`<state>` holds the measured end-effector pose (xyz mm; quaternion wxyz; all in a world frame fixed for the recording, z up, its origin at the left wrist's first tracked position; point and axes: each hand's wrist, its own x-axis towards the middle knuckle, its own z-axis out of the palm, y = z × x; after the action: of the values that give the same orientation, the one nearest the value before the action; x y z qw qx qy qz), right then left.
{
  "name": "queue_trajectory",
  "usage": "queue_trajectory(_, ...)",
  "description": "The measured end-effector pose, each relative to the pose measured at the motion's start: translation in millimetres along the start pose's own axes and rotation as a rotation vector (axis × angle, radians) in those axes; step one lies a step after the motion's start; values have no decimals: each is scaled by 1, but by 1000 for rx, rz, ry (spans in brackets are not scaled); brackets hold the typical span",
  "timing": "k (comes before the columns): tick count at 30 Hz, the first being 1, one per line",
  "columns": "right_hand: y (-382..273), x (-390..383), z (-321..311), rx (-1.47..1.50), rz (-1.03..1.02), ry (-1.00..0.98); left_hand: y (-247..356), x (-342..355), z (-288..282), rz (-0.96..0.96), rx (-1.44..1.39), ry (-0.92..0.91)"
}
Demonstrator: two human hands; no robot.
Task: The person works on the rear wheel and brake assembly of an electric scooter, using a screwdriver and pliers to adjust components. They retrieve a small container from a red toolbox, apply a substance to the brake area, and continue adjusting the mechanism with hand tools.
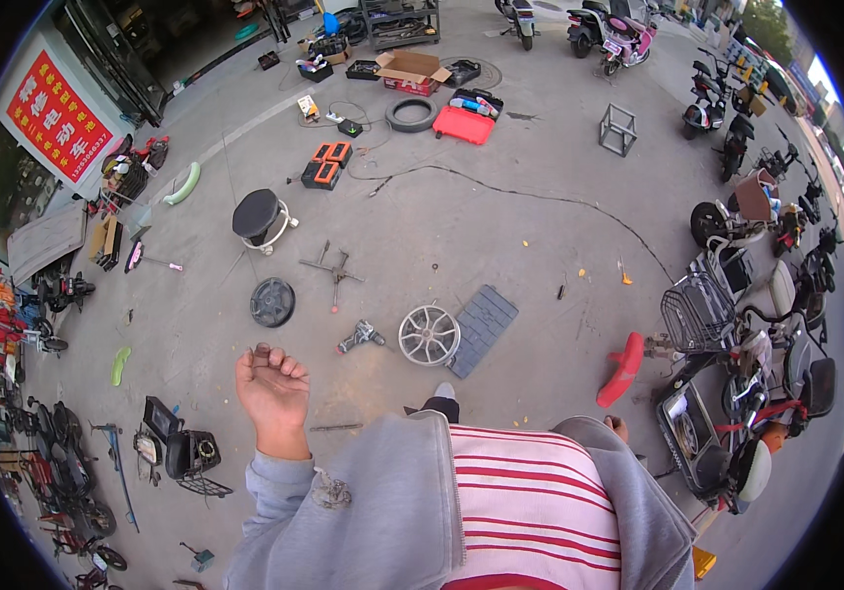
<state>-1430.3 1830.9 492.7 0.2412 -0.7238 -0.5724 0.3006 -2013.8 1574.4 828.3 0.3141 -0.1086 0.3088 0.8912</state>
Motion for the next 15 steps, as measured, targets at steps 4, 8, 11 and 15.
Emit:
queue_trajectory(4, -4, 61, -20, -29, 487, 19, -51, 99, 111, -66, 48, -118)
queue_trajectory(8, -29, 152, -17, -57, 719, 27, -95, 188, 186, 5, 51, -119)
queue_trajectory(11, -54, 250, 10, -69, 824, 12, -137, 249, 215, 84, 42, -40)
queue_trajectory(15, -111, 426, 44, -91, 827, -28, -213, 321, 263, 130, -46, 260)
